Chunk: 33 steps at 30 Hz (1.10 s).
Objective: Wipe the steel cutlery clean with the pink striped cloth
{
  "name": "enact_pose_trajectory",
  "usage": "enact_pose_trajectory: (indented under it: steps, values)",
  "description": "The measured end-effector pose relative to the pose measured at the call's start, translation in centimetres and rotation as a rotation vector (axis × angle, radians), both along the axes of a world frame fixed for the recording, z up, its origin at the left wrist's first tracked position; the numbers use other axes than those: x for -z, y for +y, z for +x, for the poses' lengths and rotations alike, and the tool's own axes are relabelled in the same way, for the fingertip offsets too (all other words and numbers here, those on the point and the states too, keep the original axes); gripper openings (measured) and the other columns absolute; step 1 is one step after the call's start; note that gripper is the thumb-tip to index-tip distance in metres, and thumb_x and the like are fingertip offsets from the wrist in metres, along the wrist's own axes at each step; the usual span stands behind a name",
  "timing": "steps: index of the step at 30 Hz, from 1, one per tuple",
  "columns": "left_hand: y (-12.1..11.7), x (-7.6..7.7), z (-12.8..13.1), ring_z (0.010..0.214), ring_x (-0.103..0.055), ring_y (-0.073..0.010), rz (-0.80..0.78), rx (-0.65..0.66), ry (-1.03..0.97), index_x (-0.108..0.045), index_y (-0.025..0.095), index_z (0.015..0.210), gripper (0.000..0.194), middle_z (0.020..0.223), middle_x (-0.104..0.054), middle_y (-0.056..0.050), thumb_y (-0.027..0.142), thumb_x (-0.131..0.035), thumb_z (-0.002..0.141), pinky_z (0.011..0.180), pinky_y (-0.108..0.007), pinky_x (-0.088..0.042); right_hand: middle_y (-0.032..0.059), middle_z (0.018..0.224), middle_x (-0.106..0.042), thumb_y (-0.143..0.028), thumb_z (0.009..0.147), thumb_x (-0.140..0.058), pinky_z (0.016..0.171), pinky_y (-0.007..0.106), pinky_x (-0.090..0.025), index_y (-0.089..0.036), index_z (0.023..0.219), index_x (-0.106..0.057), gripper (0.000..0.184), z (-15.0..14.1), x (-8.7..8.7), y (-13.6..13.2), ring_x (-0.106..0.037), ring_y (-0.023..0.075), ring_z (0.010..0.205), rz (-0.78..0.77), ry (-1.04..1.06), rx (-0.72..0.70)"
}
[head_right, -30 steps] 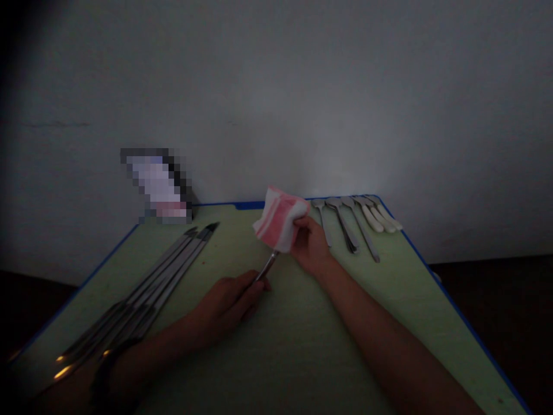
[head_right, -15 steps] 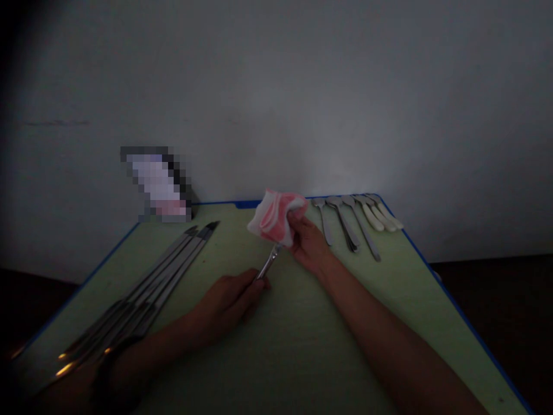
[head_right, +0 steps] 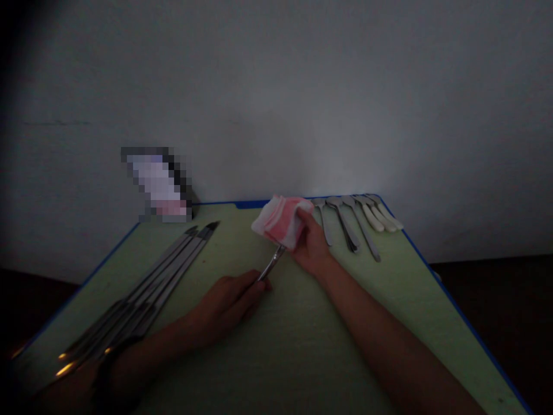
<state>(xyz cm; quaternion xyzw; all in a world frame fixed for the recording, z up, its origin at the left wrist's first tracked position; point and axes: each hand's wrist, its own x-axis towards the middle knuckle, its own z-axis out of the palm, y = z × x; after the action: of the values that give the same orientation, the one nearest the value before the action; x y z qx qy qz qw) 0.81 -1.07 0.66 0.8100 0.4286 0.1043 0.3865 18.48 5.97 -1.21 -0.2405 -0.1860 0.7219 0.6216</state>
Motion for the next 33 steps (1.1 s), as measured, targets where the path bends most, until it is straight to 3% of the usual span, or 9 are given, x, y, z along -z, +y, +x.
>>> enact_pose_trajectory:
  steps: [7,15,27,33]
  values:
    - [0.0,0.2,-0.1,0.051,-0.052,-0.0117,0.002,0.002,-0.009,-0.054,0.018,0.088,0.03,0.056,-0.055,0.004,0.033,-0.029,0.095,0.052,-0.021,-0.038,-0.0041,0.066,-0.064,-0.029,0.073,-0.065,0.054,0.019,-0.046,-0.018,0.078,-0.065,0.013,-0.1,1.6,0.3,-0.053,0.0077,0.055,0.078,-0.175,-0.07]
    - [-0.1,0.1,-0.1,0.052,-0.054,-0.0125,0.005,0.003,-0.012,-0.055,0.019,0.093,0.029,0.055,-0.054,0.004,0.033,-0.03,0.095,0.054,-0.021,-0.039,-0.0014,0.092,-0.068,-0.049,0.079,-0.053,0.07,0.026,-0.052,-0.024,0.092,-0.064,0.03,-0.4,0.5,0.5,-0.062,0.0147,0.084,0.052,0.032,0.003]
    - [0.1,-0.2,-0.2,0.052,-0.053,-0.0123,-0.022,0.007,-0.031,-0.055,0.018,0.091,0.03,0.056,-0.055,0.004,0.033,-0.03,0.094,0.052,-0.021,-0.038,0.0019,0.093,-0.068,-0.049,0.076,-0.059,0.067,0.025,-0.05,-0.021,0.098,-0.062,0.036,-0.3,1.7,0.6,-0.062,0.0143,0.077,0.059,-0.17,-0.054]
    - [0.1,0.0,-0.2,0.052,-0.053,-0.0125,-0.019,-0.009,-0.033,-0.055,0.018,0.09,0.03,0.056,-0.055,0.003,0.034,-0.031,0.094,0.052,-0.022,-0.038,0.0004,0.075,-0.067,-0.047,0.074,-0.061,0.062,0.023,-0.047,-0.018,0.085,-0.064,0.031,-0.3,1.1,0.0,-0.058,0.0112,0.064,0.064,-0.255,-0.075]
